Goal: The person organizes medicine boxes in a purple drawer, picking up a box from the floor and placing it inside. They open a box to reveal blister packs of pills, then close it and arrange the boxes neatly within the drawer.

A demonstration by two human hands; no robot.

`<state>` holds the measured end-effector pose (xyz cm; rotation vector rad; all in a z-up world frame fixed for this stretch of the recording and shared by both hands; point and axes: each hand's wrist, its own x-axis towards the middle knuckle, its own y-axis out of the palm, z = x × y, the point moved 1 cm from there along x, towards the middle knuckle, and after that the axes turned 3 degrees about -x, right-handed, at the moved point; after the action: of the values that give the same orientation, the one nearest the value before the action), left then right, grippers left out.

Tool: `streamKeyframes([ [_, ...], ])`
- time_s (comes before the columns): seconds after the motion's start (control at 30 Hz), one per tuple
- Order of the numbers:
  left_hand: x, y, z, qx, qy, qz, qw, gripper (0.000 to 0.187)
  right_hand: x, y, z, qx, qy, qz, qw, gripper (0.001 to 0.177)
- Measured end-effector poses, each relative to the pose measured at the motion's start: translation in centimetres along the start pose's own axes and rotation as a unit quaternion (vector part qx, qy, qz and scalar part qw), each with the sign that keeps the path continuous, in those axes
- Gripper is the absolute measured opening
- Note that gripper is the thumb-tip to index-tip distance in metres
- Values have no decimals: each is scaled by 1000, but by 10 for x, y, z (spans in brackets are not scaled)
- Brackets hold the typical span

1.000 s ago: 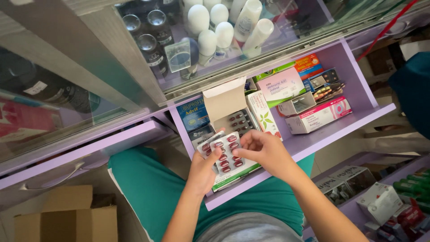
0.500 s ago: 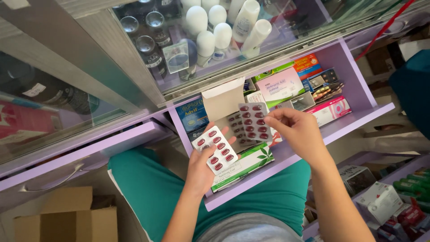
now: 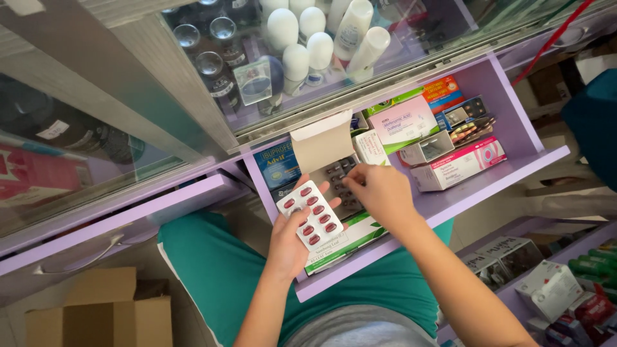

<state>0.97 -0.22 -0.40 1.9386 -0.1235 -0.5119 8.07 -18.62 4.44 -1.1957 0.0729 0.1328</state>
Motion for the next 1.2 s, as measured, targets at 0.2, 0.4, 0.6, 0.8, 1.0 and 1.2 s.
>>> streamKeyframes([
  [0.2, -2, 2, -1, 2, 6, 15, 1000, 66, -4, 8, 0, -17, 10, -20, 1000, 15],
  [0.4, 0, 3, -1, 3, 2, -3, 1000, 67, -8, -9, -1, 31, -36, -77, 996, 22],
  [0.6, 1, -14, 6, 38, 17, -10, 999, 63, -30, -17, 8, 333, -11, 156, 930, 20],
  [0.8, -2, -13, 6, 71, 22, 39, 996, 65, -31, -16, 2, 369, -18, 215, 904, 18],
  [1.0, 0, -20, 10, 88, 122, 52, 987, 58, -25, -52, -5, 261, 32, 91, 961, 19],
  [1.2, -1, -18, 9, 94, 166, 29, 981, 56, -18, -57, -6, 207, 72, 101, 970, 21],
])
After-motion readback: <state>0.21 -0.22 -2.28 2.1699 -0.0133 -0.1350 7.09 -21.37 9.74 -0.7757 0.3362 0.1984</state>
